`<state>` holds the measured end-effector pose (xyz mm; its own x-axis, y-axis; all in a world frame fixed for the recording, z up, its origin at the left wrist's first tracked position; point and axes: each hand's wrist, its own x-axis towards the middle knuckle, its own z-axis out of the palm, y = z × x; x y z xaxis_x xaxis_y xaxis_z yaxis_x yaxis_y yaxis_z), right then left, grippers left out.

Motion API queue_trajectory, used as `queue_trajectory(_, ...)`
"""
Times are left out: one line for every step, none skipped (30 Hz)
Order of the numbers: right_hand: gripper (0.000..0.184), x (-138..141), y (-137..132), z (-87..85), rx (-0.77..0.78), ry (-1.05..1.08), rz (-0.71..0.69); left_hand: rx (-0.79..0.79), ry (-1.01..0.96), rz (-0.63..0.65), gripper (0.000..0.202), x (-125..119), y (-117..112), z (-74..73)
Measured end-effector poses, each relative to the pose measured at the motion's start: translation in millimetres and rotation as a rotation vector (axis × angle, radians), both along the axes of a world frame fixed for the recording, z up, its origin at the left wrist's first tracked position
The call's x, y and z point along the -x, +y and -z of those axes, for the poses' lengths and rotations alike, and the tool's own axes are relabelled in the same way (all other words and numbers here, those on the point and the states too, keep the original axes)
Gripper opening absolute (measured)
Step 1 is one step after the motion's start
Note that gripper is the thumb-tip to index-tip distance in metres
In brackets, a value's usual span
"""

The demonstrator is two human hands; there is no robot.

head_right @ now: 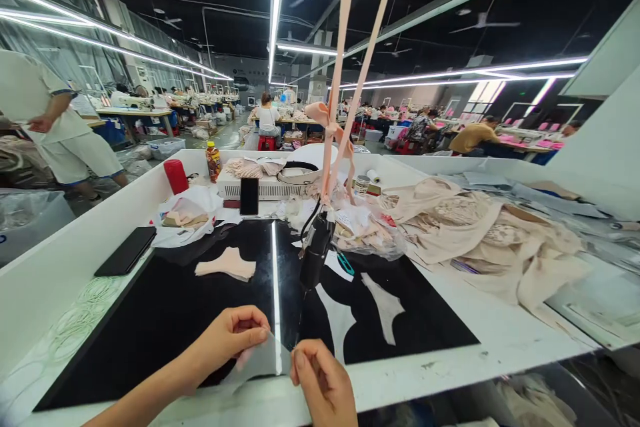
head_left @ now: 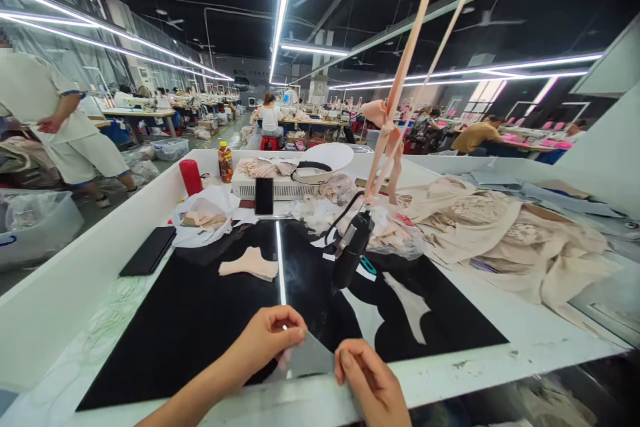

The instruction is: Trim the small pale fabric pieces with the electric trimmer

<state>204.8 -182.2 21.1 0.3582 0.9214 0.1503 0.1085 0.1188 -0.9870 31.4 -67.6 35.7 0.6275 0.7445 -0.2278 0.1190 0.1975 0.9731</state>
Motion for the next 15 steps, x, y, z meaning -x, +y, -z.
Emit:
queue_trajectory(0.044, 3.0, 2.4, 4.5, 0.008, -0.053, -0.031, -0.04, 0.035, -0.001, 0.045, 4.6, 5.2, 1.7)
queue_trajectory(0.044, 5.2, 6.0, 9.2, 0.017, -0.106, -0.059, -0.08, 0.073, -0.005, 0.044, 8.1, 10.3, 4.1)
queue_trajectory(0.044, 6.4, 10.4, 14.3, 0.027, -0.163, -0.084, -0.124, 0.114, -0.01, 0.043, 10.6, 15.4, 7.0)
queue_trajectory(0.042, 6.4, 15.3, 19.5, 0.035, -0.228, -0.105, -0.176, 0.156, -0.022, 0.04, 12.5, 20.0, 10.0)
queue_trajectory(0.039, 5.3, 20.3, 24.8, 0.036, -0.305, -0.129, -0.238, 0.198, -0.042, 0.036, 14.0, 23.9, 12.8)
queue_trajectory(0.035, 3.2, 24.8, 30.0, 0.03, -0.393, -0.151, -0.312, 0.238, -0.07, 0.031, 15.4, 26.9, 15.0)
queue_trajectory(0.031, 0.6, 28.4, 35.0, 0.017, -0.485, -0.16, -0.39, 0.274, -0.098, 0.026, 16.8, 28.9, 16.6)
queue_trajectory(0.028, -2.4, 30.6, 39.6, 0.002, -0.573, -0.163, -0.468, 0.304, -0.122, 0.022, 18.1, 29.9, 17.5)
queue_trajectory(0.026, -5.3, 31.2, 43.7, -0.013, -0.647, -0.162, -0.54, 0.326, -0.137, 0.02, 19.5, 29.8, 18.0)
queue_trajectory(0.024, -8.1, 30.1, 47.0, -0.027, -0.697, -0.15, -0.599, 0.338, -0.141, 0.02, 20.8, 28.9, 18.2)
queue_trajectory(0.024, -11.0, 27.7, 49.6, -0.04, -0.721, -0.121, -0.642, 0.337, -0.133, 0.02, 22.1, 27.5, 18.7)
queue_trajectory(0.023, -14.2, 24.3, 51.5, -0.054, -0.725, -0.079, -0.68, 0.333, -0.117, 0.021, 23.3, 25.9, 19.8)
queue_trajectory(0.023, -18.2, 20.5, 52.6, -0.069, -0.719, -0.035, -0.717, 0.324, -0.1, 0.021, 24.5, 24.5, 21.8)
queue_trajectory(0.024, -23.7, 16.8, 53.0, -0.08, -0.712, 0.015, -0.754, 0.313, -0.084, 0.022, 25.7, 23.6, 24.9)
queue_trajectory(0.025, -31.3, 13.4, 52.8, -0.082, -0.712, 0.07, -0.83, 0.324, -0.069, 0.023, 26.9, 23.4, 29.1)
